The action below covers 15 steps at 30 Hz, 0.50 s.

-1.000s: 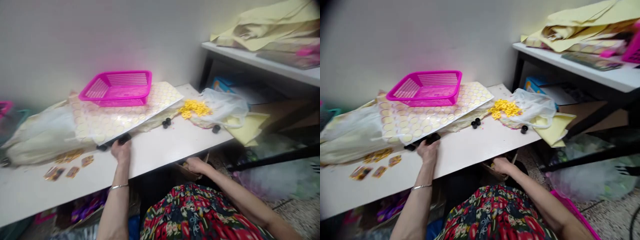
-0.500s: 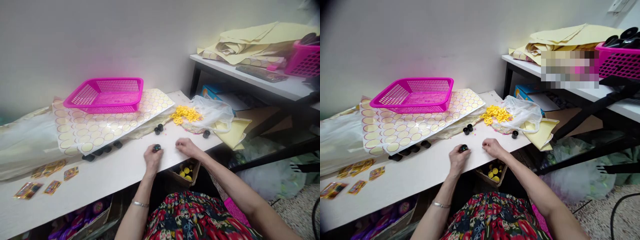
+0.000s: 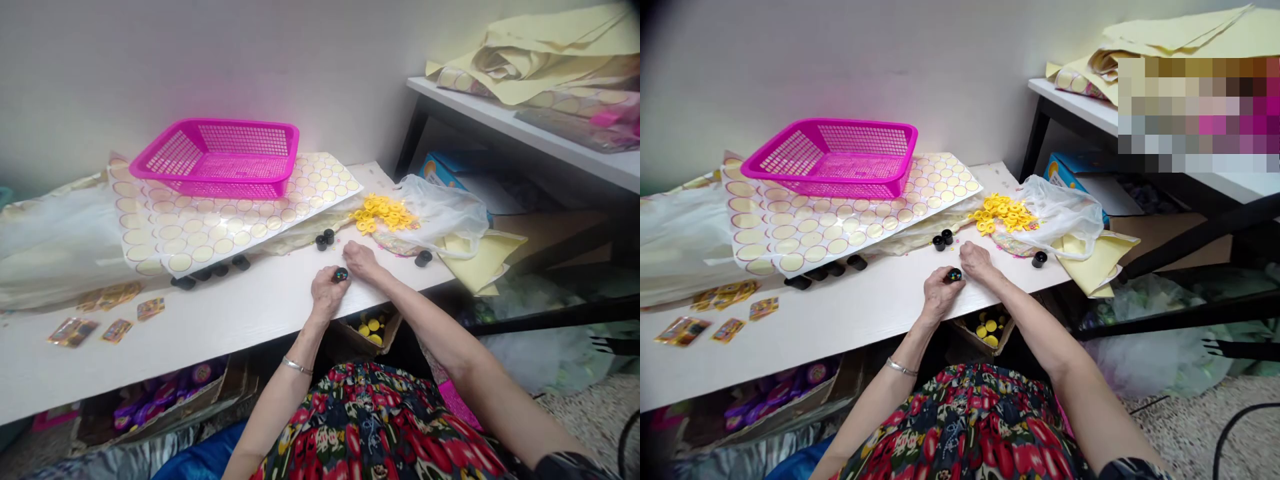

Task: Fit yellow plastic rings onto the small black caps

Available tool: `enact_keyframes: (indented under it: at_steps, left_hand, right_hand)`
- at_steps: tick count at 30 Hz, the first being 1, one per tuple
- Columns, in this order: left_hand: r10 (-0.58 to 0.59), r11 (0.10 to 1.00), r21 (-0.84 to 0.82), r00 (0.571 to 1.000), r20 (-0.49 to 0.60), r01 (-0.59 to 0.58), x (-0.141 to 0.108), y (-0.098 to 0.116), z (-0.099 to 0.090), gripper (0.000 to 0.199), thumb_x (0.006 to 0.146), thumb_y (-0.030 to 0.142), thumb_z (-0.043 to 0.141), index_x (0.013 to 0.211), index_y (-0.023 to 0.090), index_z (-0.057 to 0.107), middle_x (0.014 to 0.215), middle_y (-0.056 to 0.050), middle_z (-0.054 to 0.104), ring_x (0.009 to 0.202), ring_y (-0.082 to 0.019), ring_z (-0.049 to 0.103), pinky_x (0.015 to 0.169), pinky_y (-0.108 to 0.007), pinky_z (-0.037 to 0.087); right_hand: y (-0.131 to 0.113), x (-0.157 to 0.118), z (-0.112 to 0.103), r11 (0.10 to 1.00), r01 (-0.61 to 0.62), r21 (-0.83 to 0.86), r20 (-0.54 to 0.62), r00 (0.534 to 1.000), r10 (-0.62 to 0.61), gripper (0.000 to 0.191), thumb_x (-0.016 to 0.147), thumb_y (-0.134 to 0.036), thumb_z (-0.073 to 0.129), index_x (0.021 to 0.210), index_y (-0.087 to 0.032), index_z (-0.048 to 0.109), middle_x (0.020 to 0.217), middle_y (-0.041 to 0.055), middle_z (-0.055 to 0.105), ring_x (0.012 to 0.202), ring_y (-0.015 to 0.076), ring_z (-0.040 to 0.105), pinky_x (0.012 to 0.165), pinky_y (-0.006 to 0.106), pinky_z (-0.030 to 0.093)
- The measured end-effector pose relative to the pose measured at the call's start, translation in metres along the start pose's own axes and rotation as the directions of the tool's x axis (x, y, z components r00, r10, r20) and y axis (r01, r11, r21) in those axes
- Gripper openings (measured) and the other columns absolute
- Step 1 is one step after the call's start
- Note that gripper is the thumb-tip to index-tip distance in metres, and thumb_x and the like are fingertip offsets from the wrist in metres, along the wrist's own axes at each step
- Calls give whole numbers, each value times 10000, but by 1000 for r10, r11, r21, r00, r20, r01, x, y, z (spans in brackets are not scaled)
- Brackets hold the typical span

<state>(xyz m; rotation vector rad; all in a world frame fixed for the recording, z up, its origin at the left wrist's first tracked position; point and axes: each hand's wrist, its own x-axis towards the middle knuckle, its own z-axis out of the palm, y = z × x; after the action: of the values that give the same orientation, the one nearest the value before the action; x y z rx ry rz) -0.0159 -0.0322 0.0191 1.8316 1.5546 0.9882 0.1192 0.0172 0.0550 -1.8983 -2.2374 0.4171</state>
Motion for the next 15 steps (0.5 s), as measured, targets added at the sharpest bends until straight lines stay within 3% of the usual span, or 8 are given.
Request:
enact_keyframes:
  at_steps: [5, 8, 11, 15]
  left_hand:
    - [-9, 1000, 14, 999, 34, 9, 1, 4, 2, 251, 606, 270, 671, 851, 222, 652, 806, 2, 617, 763, -152, 528, 726, -275, 415]
    - [-26, 1000, 17, 999, 39, 25, 1, 5, 3, 268, 599, 274, 678, 861, 223, 654, 816, 1, 618, 761, -153, 527, 727, -277, 415]
    - [-20, 1000, 2, 999, 37, 20, 1, 5, 3, 272, 604, 282, 677, 867, 222, 654, 818, 0, 619, 756, -152, 527, 723, -277, 417]
    - [4, 1000, -9, 999, 35, -4, 0, 2, 4, 265, 600, 281, 683, 856, 222, 652, 810, 1, 617, 767, -155, 528, 722, -276, 419]
  right_hand:
    - [21, -10, -11, 986, -140, 86, 96, 987, 131, 195, 745, -201, 515, 832, -146, 681, 843, 85, 675, 805, 180, 595, 647, 236, 388]
    - [26, -8, -15, 950, -252, 185, 95, 967, 238, 176, 685, -187, 563, 788, -142, 699, 770, 68, 684, 749, 162, 602, 628, 220, 398]
    - [28, -9, -14, 945, -236, 228, 57, 972, 228, 163, 687, -194, 566, 759, -134, 700, 736, 65, 682, 721, 155, 597, 642, 224, 404]
    - [29, -17, -11, 960, -120, 251, 22, 993, 118, 176, 731, -228, 545, 784, -135, 685, 780, 65, 676, 761, 157, 584, 698, 239, 403]
